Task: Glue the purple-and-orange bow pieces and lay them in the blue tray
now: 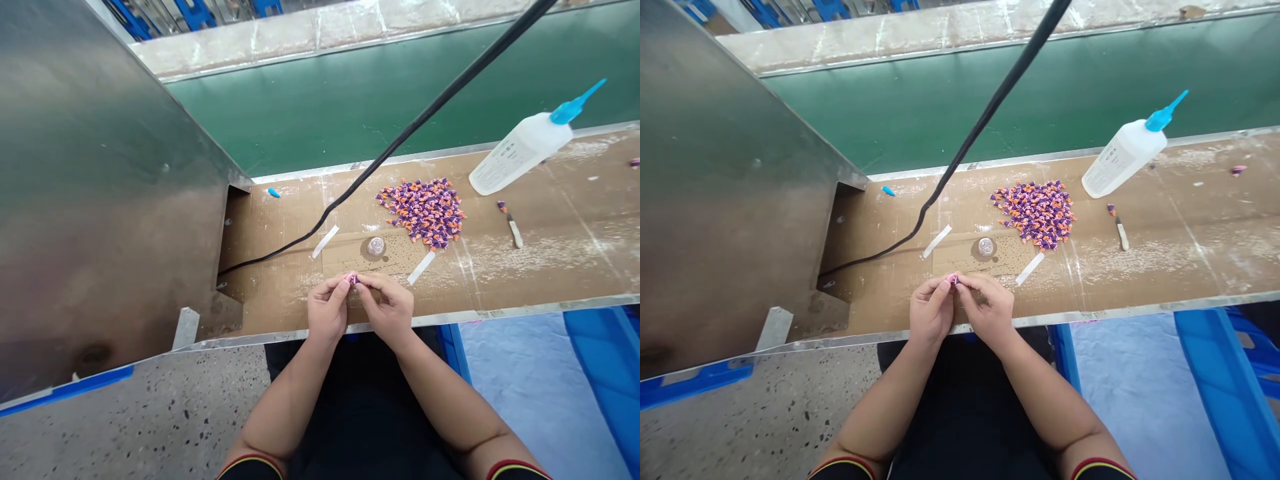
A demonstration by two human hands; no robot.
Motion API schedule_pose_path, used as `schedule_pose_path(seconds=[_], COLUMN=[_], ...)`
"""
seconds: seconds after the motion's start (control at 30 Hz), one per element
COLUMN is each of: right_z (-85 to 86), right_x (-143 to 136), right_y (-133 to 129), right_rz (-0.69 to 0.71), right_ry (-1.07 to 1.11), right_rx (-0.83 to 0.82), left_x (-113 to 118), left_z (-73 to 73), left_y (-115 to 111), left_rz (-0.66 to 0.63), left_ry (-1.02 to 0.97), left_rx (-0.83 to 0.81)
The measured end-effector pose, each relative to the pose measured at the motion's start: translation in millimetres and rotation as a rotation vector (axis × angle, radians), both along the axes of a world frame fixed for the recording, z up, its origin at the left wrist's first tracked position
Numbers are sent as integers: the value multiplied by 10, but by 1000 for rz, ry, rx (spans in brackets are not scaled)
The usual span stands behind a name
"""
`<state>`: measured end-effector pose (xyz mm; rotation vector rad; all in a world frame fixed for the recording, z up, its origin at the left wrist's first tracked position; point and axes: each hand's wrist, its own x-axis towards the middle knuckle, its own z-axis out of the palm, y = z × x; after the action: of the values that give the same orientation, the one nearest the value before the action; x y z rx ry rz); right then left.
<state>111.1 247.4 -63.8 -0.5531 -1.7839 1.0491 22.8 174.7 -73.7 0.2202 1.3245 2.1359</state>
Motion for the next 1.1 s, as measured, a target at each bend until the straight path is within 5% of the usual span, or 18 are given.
schedule_pose_path(seconds=[0.33, 0.63, 1.1], right_z=[-13, -44, -5], right_x=[-8, 27, 39], right_y=[-12, -14, 40], right_rz=[-66, -79, -19], right_ry=[0, 8, 6], right_rx=[37, 42, 79], left_x=[42, 69, 66], left_z=[-103, -5, -27], left_y=[-57, -80, -71], left_rz=[17, 43, 19], left_ry=[342, 622, 417], left_rx=[-76, -119, -172])
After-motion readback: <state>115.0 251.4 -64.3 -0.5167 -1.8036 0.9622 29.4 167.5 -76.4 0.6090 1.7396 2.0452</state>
